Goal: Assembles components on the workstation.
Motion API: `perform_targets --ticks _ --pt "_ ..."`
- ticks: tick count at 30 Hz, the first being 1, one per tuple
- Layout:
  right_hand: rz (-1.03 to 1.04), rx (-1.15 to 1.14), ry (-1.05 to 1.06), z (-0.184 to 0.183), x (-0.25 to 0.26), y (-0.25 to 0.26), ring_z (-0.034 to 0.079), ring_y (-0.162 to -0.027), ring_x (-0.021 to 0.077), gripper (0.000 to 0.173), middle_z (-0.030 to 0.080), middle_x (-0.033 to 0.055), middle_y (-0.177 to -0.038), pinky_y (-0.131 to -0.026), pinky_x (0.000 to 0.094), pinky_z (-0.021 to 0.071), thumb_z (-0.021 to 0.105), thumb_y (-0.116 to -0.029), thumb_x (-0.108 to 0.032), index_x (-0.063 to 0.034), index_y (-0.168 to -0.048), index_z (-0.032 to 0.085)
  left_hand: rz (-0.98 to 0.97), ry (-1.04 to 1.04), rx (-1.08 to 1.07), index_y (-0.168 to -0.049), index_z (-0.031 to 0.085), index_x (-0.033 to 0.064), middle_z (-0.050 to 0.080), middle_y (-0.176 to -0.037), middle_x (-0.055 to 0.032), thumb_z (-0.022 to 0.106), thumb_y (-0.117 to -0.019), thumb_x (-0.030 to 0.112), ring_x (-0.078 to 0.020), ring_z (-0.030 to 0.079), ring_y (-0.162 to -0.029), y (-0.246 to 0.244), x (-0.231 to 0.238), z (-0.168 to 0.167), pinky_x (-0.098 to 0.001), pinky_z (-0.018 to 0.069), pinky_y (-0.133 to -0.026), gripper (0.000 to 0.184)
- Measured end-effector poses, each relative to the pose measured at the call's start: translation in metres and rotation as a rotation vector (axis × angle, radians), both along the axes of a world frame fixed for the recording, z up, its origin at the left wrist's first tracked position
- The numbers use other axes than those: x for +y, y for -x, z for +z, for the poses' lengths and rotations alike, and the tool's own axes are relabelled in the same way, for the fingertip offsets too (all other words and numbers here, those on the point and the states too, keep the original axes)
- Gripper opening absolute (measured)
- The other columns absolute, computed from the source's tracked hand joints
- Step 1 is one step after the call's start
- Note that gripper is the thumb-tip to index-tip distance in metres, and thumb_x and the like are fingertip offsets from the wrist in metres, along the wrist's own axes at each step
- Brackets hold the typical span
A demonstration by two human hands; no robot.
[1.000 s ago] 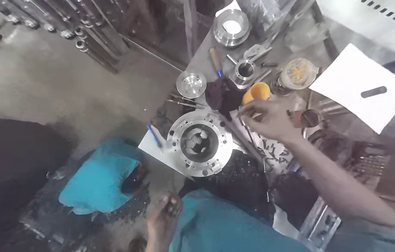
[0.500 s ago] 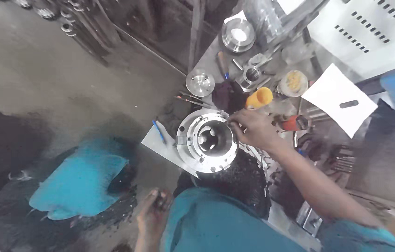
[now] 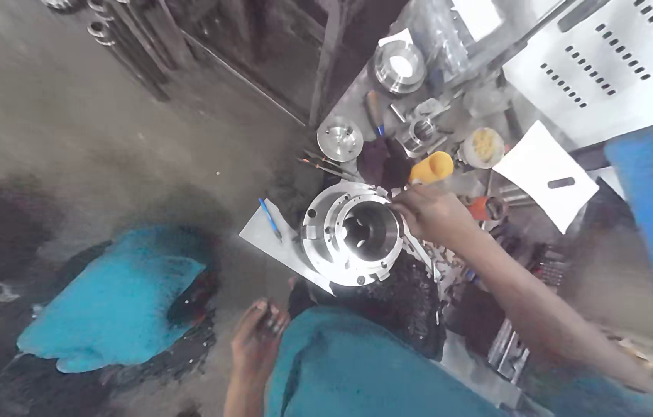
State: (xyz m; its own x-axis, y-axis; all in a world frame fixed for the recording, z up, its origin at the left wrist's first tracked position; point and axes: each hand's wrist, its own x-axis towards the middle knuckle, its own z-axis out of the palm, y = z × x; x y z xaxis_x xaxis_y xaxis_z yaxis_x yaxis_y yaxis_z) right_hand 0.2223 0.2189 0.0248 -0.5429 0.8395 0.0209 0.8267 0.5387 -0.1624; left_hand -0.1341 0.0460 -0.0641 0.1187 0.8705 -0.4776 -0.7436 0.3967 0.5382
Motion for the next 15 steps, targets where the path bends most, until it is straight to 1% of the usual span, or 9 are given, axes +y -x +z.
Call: perform_targets --ticks 3,6,8,11,13,15 --pt "0.002 -0.007 -0.022 0.001 0.0 0.002 0.072 -0.082 0.0339 0.024 0.072 0.0162 -0.095 -0.071 0.05 0.0594 0.056 -0.1012 -0.02 -0.0015 -0.101 0.071 -0.015 0.004 0.008 -0.079 0.074 0.0188 0.058 -0.064 0.0081 0.068 -0.0908 0.039 -0.0025 0.052 -0.054 0.003 0.004 -0.003 -0.02 0.0456 -0.053 0.024" --pt "0.004 -0.028 -0.05 0.0 0.001 0.006 0.07 -0.078 0.0351 0.026 0.068 0.0177 -0.089 -0.066 0.0491 0.0579 0.056 -0.101 -0.022 0.0005 -0.096 0.068 -0.011 0.011 0.002 -0.079 0.075 0.0192 0.059 -0.064 0.0081 0.068 -0.0902 0.038 -0.0022 0.053 -0.054 0.005 0.008 -0.005 -0.0198 0.0461 -0.053 0.023" --pt "-0.005 -0.066 -0.074 -0.003 0.002 0.008 0.069 -0.078 0.0364 0.029 0.066 0.0183 -0.087 -0.065 0.0493 0.0564 0.054 -0.1023 -0.025 0.0001 -0.093 0.065 -0.009 0.006 -0.019 -0.079 0.075 0.0184 0.059 -0.064 0.0078 0.068 -0.0907 0.037 -0.0026 0.054 -0.055 0.007 0.01 -0.008 -0.0199 0.0465 -0.054 0.023" --pt "-0.037 -0.137 -0.079 -0.004 0.002 0.013 0.069 -0.079 0.0382 0.033 0.066 0.0185 -0.086 -0.063 0.051 0.0557 0.051 -0.1032 -0.028 -0.0008 -0.091 0.064 -0.008 -0.013 -0.051 -0.079 0.074 0.0167 0.058 -0.064 0.007 0.068 -0.0918 0.036 -0.0032 0.053 -0.054 0.01 0.013 -0.011 -0.0202 0.0462 -0.054 0.024" --pt "-0.062 -0.164 -0.087 -0.006 0.003 0.014 0.068 -0.074 0.0387 0.037 0.064 0.0184 -0.081 -0.057 0.0519 0.0535 0.049 -0.1046 -0.03 -0.0004 -0.087 0.063 -0.006 -0.021 -0.062 -0.08 0.073 0.016 0.057 -0.064 0.0069 0.067 -0.0929 0.035 -0.0036 0.052 -0.054 0.011 0.014 -0.012 -0.0206 0.0455 -0.054 0.024" --pt "-0.101 -0.177 -0.112 -0.008 0.003 0.015 0.067 -0.066 0.0379 0.043 0.063 0.0174 -0.072 -0.052 0.0519 0.0507 0.047 -0.1054 -0.031 -0.001 -0.079 0.061 -0.004 -0.018 -0.06 -0.079 0.073 0.0166 0.057 -0.064 0.0072 0.067 -0.0925 0.036 -0.0031 0.052 -0.054 0.012 0.017 -0.012 -0.0203 0.0456 -0.053 0.024"
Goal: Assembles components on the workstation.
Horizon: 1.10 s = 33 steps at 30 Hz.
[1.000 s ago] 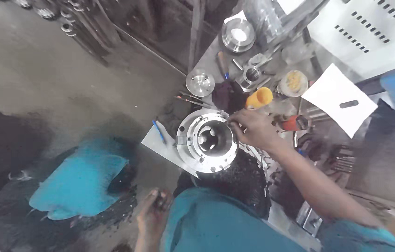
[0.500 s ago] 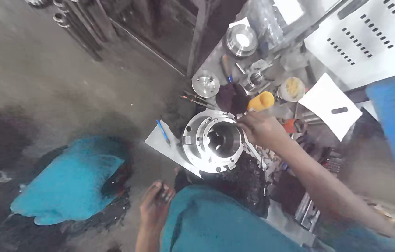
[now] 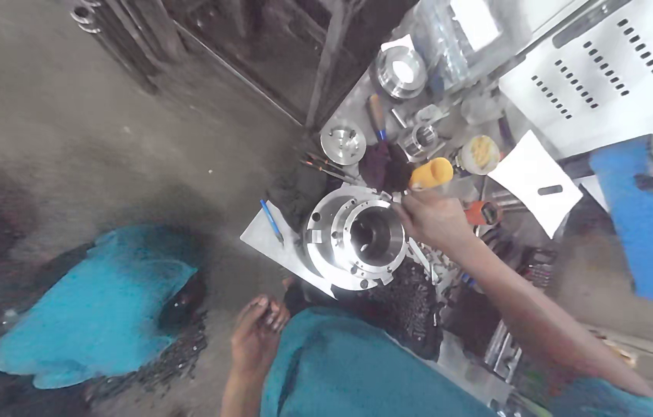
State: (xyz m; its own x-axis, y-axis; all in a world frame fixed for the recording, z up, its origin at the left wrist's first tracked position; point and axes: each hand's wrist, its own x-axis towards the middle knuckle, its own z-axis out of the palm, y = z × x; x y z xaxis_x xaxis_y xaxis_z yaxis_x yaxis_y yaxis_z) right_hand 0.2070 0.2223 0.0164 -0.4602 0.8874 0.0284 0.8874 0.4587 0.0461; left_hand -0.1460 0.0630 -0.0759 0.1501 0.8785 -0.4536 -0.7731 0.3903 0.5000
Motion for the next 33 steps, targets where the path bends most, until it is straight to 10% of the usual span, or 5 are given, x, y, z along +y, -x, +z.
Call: perform_targets --ticks 9,14,18,30,33 --pt "-0.043 -0.172 0.301 0.027 0.008 0.011 0.069 -0.085 0.0407 0.027 0.068 0.0172 -0.1 -0.062 0.0588 0.054 0.058 -0.0998 -0.029 -0.005 -0.106 0.068 -0.038 -0.031 0.004 -0.079 0.074 0.0168 0.058 -0.063 0.0078 0.067 -0.0922 0.035 -0.0024 0.052 -0.054 0.009 0.009 -0.006 -0.0198 0.0447 -0.053 0.024" --pt "-0.102 -0.161 0.255 0.025 0.011 0.008 0.068 -0.068 0.0415 0.056 0.065 0.0174 -0.068 -0.059 0.0632 0.0497 0.047 -0.1047 -0.048 -0.0047 -0.074 0.063 0.006 0.036 0.015 -0.077 0.074 0.0163 0.06 -0.065 0.0061 0.07 -0.0892 0.034 -0.0019 0.052 -0.052 0.012 0.011 -0.005 -0.0187 0.0446 -0.05 0.022" --pt "-0.002 -0.208 0.271 0.031 0.012 0.011 0.07 -0.078 0.0404 0.036 0.069 0.0174 -0.093 -0.062 0.0604 0.0528 0.051 -0.1013 -0.036 -0.0049 -0.101 0.07 0.006 0.08 0.029 -0.074 0.07 0.0174 0.056 -0.061 0.0076 0.067 -0.0901 0.032 -0.002 0.05 -0.052 0.014 0.014 -0.005 -0.0196 0.0436 -0.051 0.022" --pt "-0.078 -0.228 0.285 0.034 0.011 0.016 0.069 -0.069 0.0404 0.046 0.067 0.0167 -0.071 -0.057 0.0601 0.0498 0.052 -0.1039 -0.038 -0.0041 -0.075 0.066 -0.052 -0.022 0.039 -0.075 0.071 0.0202 0.054 -0.061 0.0098 0.068 -0.0917 0.039 -0.001 0.049 -0.051 0.015 0.02 -0.014 -0.019 0.0421 -0.05 0.025" --pt "-0.031 -0.235 0.287 0.034 0.011 0.013 0.07 -0.077 0.0406 0.039 0.069 0.0173 -0.088 -0.059 0.0595 0.053 0.056 -0.1004 -0.039 -0.0035 -0.093 0.07 -0.021 0.006 0.021 -0.074 0.072 0.02 0.055 -0.06 0.0092 0.07 -0.0894 0.037 -0.0011 0.049 -0.05 0.013 0.021 -0.011 -0.0191 0.0433 -0.05 0.023"
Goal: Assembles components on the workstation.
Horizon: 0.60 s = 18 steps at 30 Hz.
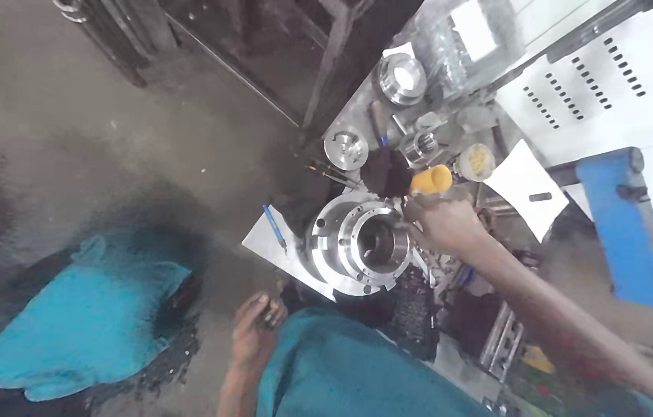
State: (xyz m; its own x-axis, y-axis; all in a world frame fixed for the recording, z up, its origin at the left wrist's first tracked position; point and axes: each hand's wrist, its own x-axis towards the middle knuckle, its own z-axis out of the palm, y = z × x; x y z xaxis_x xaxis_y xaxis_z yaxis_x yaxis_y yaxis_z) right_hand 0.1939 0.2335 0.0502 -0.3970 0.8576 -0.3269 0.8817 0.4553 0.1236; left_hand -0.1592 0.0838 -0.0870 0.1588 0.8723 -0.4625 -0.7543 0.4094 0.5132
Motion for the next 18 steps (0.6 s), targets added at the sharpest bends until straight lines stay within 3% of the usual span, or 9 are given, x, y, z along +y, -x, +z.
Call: perform_targets --ticks 1,3,6,7,9,13,15,17,18 --pt "0.029 0.011 0.019 -0.002 0.001 -0.003 0.071 -0.082 0.0397 0.032 0.07 0.0169 -0.096 -0.061 0.0591 0.0545 0.056 -0.0999 -0.033 -0.0041 -0.1 0.07 0.006 -0.005 -0.011 -0.076 0.072 0.0191 0.055 -0.061 0.0088 0.07 -0.0901 0.036 -0.0015 0.049 -0.051 0.0 0.0 -0.001 -0.0194 0.0436 -0.051 0.023" --pt "0.035 0.053 0.01 -0.007 -0.001 -0.007 0.072 -0.081 0.0393 0.029 0.071 0.0168 -0.091 -0.062 0.0594 0.055 0.056 -0.1009 -0.028 -0.0036 -0.092 0.07 0.004 -0.013 -0.027 -0.078 0.073 0.0177 0.057 -0.062 0.008 0.069 -0.0913 0.035 -0.0022 0.051 -0.052 -0.001 -0.001 -0.003 -0.02 0.0446 -0.052 0.023" --pt "0.024 0.065 -0.047 -0.007 0.0 -0.009 0.069 -0.07 0.04 0.049 0.067 0.0169 -0.074 -0.057 0.06 0.0519 0.053 -0.1025 -0.042 -0.0031 -0.078 0.067 0.007 0.002 -0.03 -0.078 0.074 0.0171 0.059 -0.063 0.0069 0.069 -0.0906 0.034 -0.0028 0.052 -0.053 -0.001 0.0 -0.003 -0.0204 0.0459 -0.052 0.022" --pt "0.033 0.057 -0.044 -0.007 0.001 -0.009 0.069 -0.073 0.0396 0.05 0.067 0.0164 -0.08 -0.058 0.0594 0.0527 0.051 -0.1019 -0.048 -0.0039 -0.085 0.069 0.004 -0.004 -0.029 -0.078 0.074 0.017 0.059 -0.063 0.0071 0.07 -0.0906 0.034 -0.0026 0.052 -0.053 -0.002 0.0 -0.002 -0.02 0.046 -0.052 0.022" --pt "0.067 0.082 -0.001 -0.008 0.002 -0.009 0.07 -0.081 0.0397 0.035 0.068 0.0168 -0.093 -0.061 0.0581 0.0548 0.054 -0.1014 -0.037 -0.0047 -0.1 0.069 0.001 -0.013 -0.024 -0.077 0.073 0.0173 0.058 -0.062 0.0076 0.069 -0.0908 0.035 -0.0023 0.052 -0.052 -0.003 0.001 -0.002 -0.0198 0.0459 -0.052 0.023" --pt "0.023 0.088 -0.047 -0.01 0.001 -0.009 0.07 -0.072 0.0398 0.045 0.069 0.0167 -0.079 -0.056 0.0593 0.0528 0.053 -0.1038 -0.039 -0.0034 -0.082 0.069 -0.01 -0.059 -0.019 -0.076 0.072 0.0191 0.056 -0.063 0.0089 0.069 -0.091 0.037 -0.0021 0.05 -0.053 -0.003 0.0 -0.004 -0.0201 0.0449 -0.053 0.024" --pt "0.019 0.051 -0.019 -0.004 0.001 -0.004 0.07 -0.077 0.0404 0.046 0.07 0.017 -0.089 -0.058 0.0596 0.0538 0.054 -0.1025 -0.046 -0.0044 -0.091 0.07 -0.003 -0.055 -0.013 -0.075 0.072 0.019 0.056 -0.062 0.0087 0.07 -0.0903 0.038 -0.002 0.05 -0.052 -0.002 -0.002 -0.004 -0.02 0.0443 -0.052 0.024" --pt "0.047 0.036 0.027 -0.004 0.002 -0.003 0.07 -0.085 0.0402 0.032 0.069 0.0168 -0.1 -0.061 0.0589 0.0549 0.055 -0.1018 -0.033 -0.0051 -0.105 0.07 0.001 -0.04 -0.016 -0.075 0.072 0.0184 0.057 -0.063 0.0082 0.07 -0.0901 0.038 -0.002 0.051 -0.053 -0.002 -0.003 -0.004 -0.0196 0.0444 -0.052 0.024" --pt "0.055 0.05 0.009 -0.007 0.0 -0.005 0.071 -0.084 0.0401 0.028 0.07 0.0169 -0.096 -0.061 0.0586 0.0547 0.056 -0.1008 -0.028 -0.0041 -0.101 0.071 -0.003 -0.022 -0.005 -0.075 0.073 0.0187 0.057 -0.063 0.0083 0.069 -0.0903 0.037 -0.0016 0.052 -0.053 -0.002 -0.005 -0.002 -0.019 0.0447 -0.052 0.024"
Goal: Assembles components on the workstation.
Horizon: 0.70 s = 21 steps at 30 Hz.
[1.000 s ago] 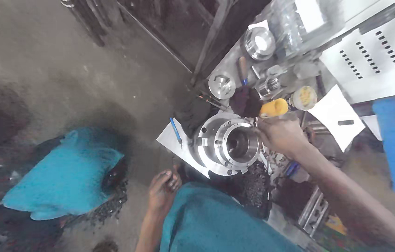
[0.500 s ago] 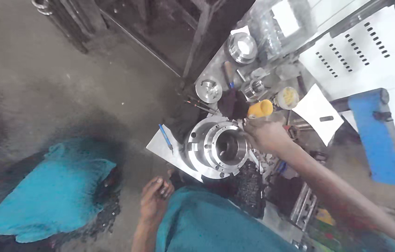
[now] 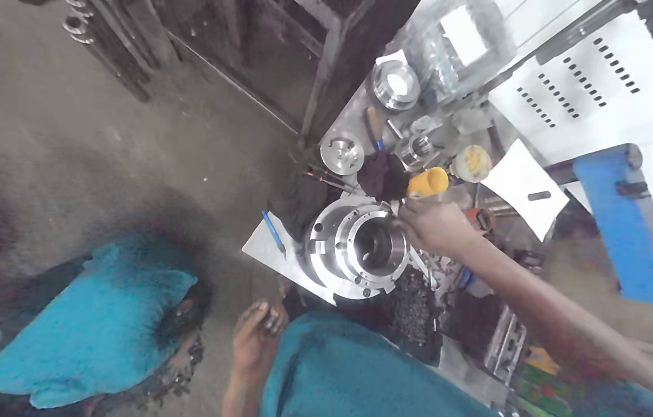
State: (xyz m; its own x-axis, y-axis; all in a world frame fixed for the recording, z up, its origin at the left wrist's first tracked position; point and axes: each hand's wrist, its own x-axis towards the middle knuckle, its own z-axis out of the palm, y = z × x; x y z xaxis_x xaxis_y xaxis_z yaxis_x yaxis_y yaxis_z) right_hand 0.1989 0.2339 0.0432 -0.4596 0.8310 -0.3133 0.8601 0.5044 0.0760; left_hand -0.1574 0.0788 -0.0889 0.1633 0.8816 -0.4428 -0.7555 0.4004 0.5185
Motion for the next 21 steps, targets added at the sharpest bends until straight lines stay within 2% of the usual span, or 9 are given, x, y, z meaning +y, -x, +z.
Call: perform_targets --ticks 3,5,8,10,14,16,17,19,21 --pt "-0.061 0.033 -0.042 0.0 -0.003 0.0 0.07 -0.072 0.041 0.03 0.069 0.0172 -0.079 -0.055 0.0599 0.0516 0.059 -0.0989 -0.027 -0.0026 -0.085 0.07 0.009 0.044 0.051 -0.071 0.071 0.0212 0.056 -0.06 0.0093 0.066 -0.0901 0.035 -0.0002 0.051 -0.052 -0.003 -0.002 0.006 -0.0179 0.0439 -0.051 0.024" --pt "-0.062 0.009 -0.028 0.004 -0.004 -0.001 0.07 -0.077 0.0403 0.039 0.068 0.0166 -0.089 -0.057 0.0589 0.0539 0.057 -0.102 -0.041 -0.0047 -0.096 0.07 0.015 0.056 0.02 -0.071 0.072 0.0196 0.056 -0.059 0.0083 0.067 -0.0904 0.033 -0.0013 0.052 -0.052 -0.005 -0.003 0.007 -0.0186 0.0447 -0.051 0.024" --pt "0.051 0.034 -0.036 -0.005 -0.003 -0.004 0.069 -0.084 0.0386 0.031 0.067 0.0153 -0.099 -0.058 0.055 0.0541 0.051 -0.1041 -0.032 -0.0096 -0.113 0.07 -0.009 0.063 0.029 -0.071 0.072 0.0202 0.056 -0.059 0.0086 0.067 -0.0891 0.036 -0.0011 0.052 -0.051 -0.006 -0.002 0.008 -0.0184 0.0461 -0.051 0.024" --pt "0.063 0.09 -0.095 -0.013 -0.005 -0.008 0.071 -0.084 0.0371 0.029 0.07 0.0135 -0.095 -0.061 0.0556 0.0558 0.052 -0.103 -0.03 -0.0091 -0.105 0.072 -0.012 0.028 0.022 -0.07 0.07 0.021 0.053 -0.058 0.0095 0.07 -0.0882 0.038 -0.0016 0.049 -0.051 -0.009 0.0 0.009 -0.0195 0.042 -0.051 0.025" --pt "-0.252 0.02 -0.072 -0.008 -0.013 0.011 0.069 -0.069 0.041 0.038 0.067 0.0155 -0.072 -0.055 0.0593 0.0513 0.053 -0.1034 -0.034 -0.0063 -0.084 0.069 -0.038 -0.022 0.018 -0.071 0.071 0.0218 0.056 -0.061 0.0093 0.07 -0.0884 0.042 -0.0024 0.052 -0.053 -0.004 -0.001 0.006 -0.0199 0.0447 -0.052 0.026" --pt "-0.256 -0.044 -0.078 -0.004 -0.013 0.015 0.069 -0.072 0.0418 0.05 0.067 0.0165 -0.073 -0.057 0.0593 0.0513 0.048 -0.1051 -0.046 -0.0063 -0.083 0.069 -0.031 0.0 0.014 -0.074 0.073 0.0207 0.058 -0.063 0.0085 0.068 -0.0904 0.038 -0.0027 0.054 -0.055 -0.002 -0.003 0.008 -0.0202 0.0469 -0.054 0.024" --pt "-0.214 -0.063 -0.072 -0.002 -0.011 0.015 0.07 -0.077 0.0415 0.051 0.069 0.0164 -0.081 -0.061 0.0594 0.0526 0.047 -0.1047 -0.05 -0.0069 -0.091 0.07 -0.027 -0.005 0.015 -0.073 0.073 0.0211 0.057 -0.062 0.0089 0.067 -0.0901 0.037 -0.0023 0.054 -0.054 -0.003 -0.002 0.01 -0.0201 0.0464 -0.054 0.024" --pt "-0.113 -0.082 0.003 0.0 -0.009 0.012 0.069 -0.089 0.0405 0.035 0.068 0.0161 -0.099 -0.068 0.0594 0.0543 0.055 -0.1029 -0.038 -0.0082 -0.112 0.069 -0.042 -0.052 0.0 -0.075 0.073 0.0216 0.057 -0.062 0.0099 0.067 -0.0917 0.04 -0.0017 0.053 -0.054 -0.003 -0.002 0.007 -0.0196 0.046 -0.053 0.026" --pt "-0.066 -0.011 -0.042 -0.007 -0.01 0.006 0.07 -0.082 0.0385 0.02 0.069 0.015 -0.09 -0.062 0.0572 0.0544 0.064 -0.0923 -0.022 -0.0065 -0.104 0.071 -0.039 -0.026 -0.011 -0.074 0.073 0.0207 0.057 -0.062 0.0093 0.068 -0.0904 0.04 -0.0023 0.054 -0.054 -0.002 -0.003 0.008 -0.0198 0.0464 -0.054 0.026"
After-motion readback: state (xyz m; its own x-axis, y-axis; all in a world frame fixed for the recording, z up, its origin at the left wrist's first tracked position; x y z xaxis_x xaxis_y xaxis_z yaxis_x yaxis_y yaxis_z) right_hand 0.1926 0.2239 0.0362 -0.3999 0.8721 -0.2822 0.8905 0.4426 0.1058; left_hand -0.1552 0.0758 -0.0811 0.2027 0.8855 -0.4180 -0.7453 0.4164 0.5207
